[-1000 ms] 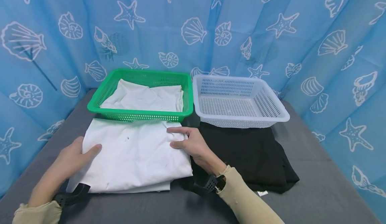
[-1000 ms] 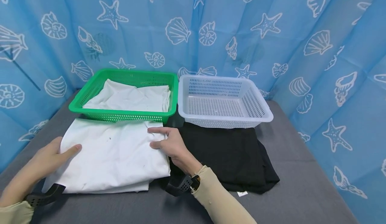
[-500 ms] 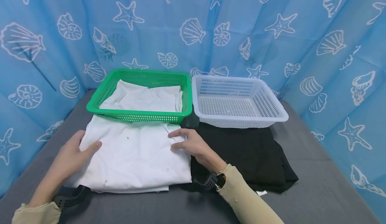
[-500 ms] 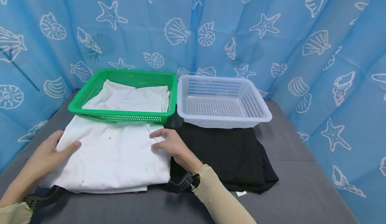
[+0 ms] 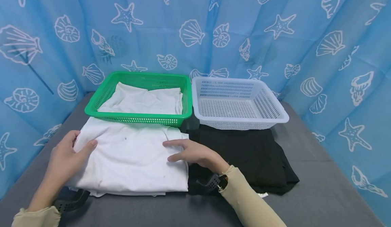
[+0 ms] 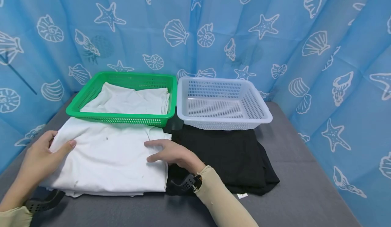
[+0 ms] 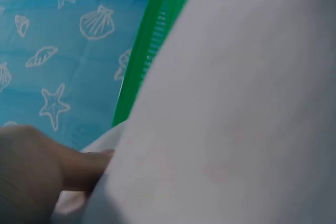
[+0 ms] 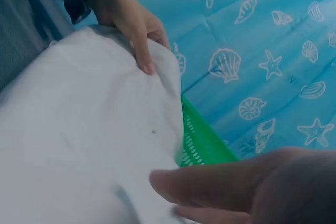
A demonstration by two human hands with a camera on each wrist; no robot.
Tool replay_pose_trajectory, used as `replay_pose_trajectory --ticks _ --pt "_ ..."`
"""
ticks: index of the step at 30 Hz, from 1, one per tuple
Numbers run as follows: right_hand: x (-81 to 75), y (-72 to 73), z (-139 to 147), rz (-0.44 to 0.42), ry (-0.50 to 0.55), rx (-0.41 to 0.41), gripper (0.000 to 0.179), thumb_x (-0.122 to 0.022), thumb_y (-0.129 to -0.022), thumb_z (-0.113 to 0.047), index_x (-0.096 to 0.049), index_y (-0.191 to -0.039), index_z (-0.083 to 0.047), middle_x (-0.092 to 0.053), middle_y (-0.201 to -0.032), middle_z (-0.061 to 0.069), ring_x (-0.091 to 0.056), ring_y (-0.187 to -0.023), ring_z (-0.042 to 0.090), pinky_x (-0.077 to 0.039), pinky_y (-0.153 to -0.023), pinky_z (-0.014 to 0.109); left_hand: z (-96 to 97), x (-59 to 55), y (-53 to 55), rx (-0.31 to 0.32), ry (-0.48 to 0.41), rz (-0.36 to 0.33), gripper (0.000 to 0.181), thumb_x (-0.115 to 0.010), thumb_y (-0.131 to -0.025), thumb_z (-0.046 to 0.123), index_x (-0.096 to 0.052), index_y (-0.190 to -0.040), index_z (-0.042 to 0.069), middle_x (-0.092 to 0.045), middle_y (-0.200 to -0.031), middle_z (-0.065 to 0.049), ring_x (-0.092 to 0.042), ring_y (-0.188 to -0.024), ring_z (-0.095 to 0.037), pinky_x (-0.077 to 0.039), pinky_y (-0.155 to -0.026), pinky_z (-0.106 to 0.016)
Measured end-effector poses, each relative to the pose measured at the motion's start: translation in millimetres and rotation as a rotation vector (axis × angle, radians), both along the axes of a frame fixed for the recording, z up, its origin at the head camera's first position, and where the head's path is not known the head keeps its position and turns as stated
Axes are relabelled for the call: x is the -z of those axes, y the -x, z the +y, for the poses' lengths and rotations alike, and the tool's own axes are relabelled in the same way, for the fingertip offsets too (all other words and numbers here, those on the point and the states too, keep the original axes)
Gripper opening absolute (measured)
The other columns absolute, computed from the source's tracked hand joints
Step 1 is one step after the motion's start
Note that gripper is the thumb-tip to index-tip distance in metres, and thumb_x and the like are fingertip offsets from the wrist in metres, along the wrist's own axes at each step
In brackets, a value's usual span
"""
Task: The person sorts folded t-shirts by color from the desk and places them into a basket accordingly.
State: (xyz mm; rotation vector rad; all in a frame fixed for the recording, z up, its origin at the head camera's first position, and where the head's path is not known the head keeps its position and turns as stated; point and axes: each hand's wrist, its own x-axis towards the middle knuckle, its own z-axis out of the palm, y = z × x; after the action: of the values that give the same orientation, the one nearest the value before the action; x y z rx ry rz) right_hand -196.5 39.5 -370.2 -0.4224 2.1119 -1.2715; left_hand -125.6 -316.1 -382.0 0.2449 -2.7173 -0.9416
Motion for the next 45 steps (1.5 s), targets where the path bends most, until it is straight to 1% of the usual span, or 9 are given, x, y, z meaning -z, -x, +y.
replay_pose_trajectory --ticks 4,7,9,13,16,19,26,35,45 --pt "7.4 2.5 -4.0 -0.064 0.158 0.060 0.058 -0.079 -0.080 -0.002 -0.065 -0.132 -0.024 -0.038 -0.146 0.005 -0.043 -0.123 0.020 -0.044 -0.097 0.039 -7.2 2.9 1.4 0.114 -0.057 -0.083 0.086 -0.055 -0.100 0.039 -0.003 -0.153 -0.006 -0.029 -0.138 -0.044 -0.045 -0.109 -0.061 -0.042 -0.076 -0.066" --pt "9.0 2.2 -6.0 -0.148 0.296 0.125 0.061 -0.075 -0.078 0.008 -0.065 -0.132 -0.018 -0.041 -0.142 0.005 -0.049 -0.118 0.022 -0.048 -0.093 0.039 -12.2 4.1 4.4 0.225 -0.164 -0.036 0.094 -0.059 -0.100 0.033 0.014 -0.157 0.014 -0.002 -0.158 -0.030 -0.026 -0.129 -0.061 -0.031 -0.089 -0.074" --pt "7.6 1.5 -7.0 -0.208 0.385 0.167 0.060 -0.072 -0.079 0.011 -0.064 -0.132 -0.014 -0.047 -0.138 0.007 -0.055 -0.112 0.023 -0.050 -0.088 0.039 -14.9 3.3 5.7 0.297 -0.228 -0.050 0.087 -0.060 -0.100 0.032 0.001 -0.160 0.021 0.003 -0.162 -0.017 -0.013 -0.137 -0.057 -0.021 -0.095 -0.076" --pt "1.4 -1.4 -8.9 -0.255 0.492 0.203 0.052 -0.069 -0.084 0.010 -0.064 -0.132 -0.009 -0.060 -0.127 0.010 -0.062 -0.102 0.024 -0.053 -0.084 0.039 -18.3 3.1 4.9 0.371 -0.244 -0.221 0.056 -0.056 -0.101 0.042 -0.046 -0.149 0.014 -0.038 -0.151 -0.019 -0.025 -0.138 -0.048 -0.026 -0.096 -0.073" --pt "-3.1 -4.5 -10.2 -0.234 0.510 0.202 0.048 -0.069 -0.085 0.008 -0.064 -0.130 -0.008 -0.063 -0.121 0.011 -0.063 -0.097 0.023 -0.053 -0.082 0.038 -18.9 3.7 4.3 0.380 -0.199 -0.311 0.052 -0.056 -0.099 0.046 -0.059 -0.137 0.010 -0.049 -0.142 -0.020 -0.037 -0.131 -0.047 -0.033 -0.091 -0.070" --pt "-5.5 -6.6 -10.3 -0.207 0.507 0.198 0.047 -0.069 -0.086 0.007 -0.064 -0.131 -0.008 -0.062 -0.120 0.012 -0.063 -0.095 0.022 -0.053 -0.080 0.038 -18.5 3.3 4.4 0.371 -0.198 -0.286 0.051 -0.061 -0.097 0.045 -0.062 -0.134 0.011 -0.051 -0.140 -0.019 -0.037 -0.132 -0.045 -0.034 -0.092 -0.068" --pt "-4.6 -5.5 -9.6 -0.189 0.466 0.214 0.053 -0.070 -0.084 0.007 -0.060 -0.135 -0.004 -0.060 -0.127 0.012 -0.061 -0.104 0.023 -0.052 -0.085 0.039 -20.5 -5.4 3.1 0.305 -0.374 -0.263 0.066 -0.064 -0.094 0.048 -0.047 -0.148 0.015 -0.027 -0.156 -0.017 -0.004 -0.145 -0.043 -0.013 -0.102 -0.073" --pt "11.5 4.2 -10.2 -0.236 0.506 0.306 0.055 -0.071 -0.082 0.009 -0.062 -0.133 -0.008 -0.054 -0.134 0.010 -0.051 -0.121 0.025 -0.040 -0.102 0.042 -23.3 2.4 5.8 0.268 -0.396 -0.372 0.078 -0.062 -0.093 0.054 -0.033 -0.155 0.017 -0.008 -0.160 -0.023 0.002 -0.143 -0.048 -0.016 -0.100 -0.074" --pt "12.0 2.7 -12.0 -0.152 0.416 0.322 0.064 -0.068 -0.074 0.020 -0.065 -0.131 -0.009 -0.052 -0.138 0.009 -0.050 -0.124 0.024 -0.042 -0.100 0.042 -16.8 3.3 7.6 0.227 -0.330 -0.293 0.086 -0.065 -0.090 0.054 -0.025 -0.158 0.018 -0.004 -0.160 -0.026 0.003 -0.143 -0.048 -0.012 -0.101 -0.074"
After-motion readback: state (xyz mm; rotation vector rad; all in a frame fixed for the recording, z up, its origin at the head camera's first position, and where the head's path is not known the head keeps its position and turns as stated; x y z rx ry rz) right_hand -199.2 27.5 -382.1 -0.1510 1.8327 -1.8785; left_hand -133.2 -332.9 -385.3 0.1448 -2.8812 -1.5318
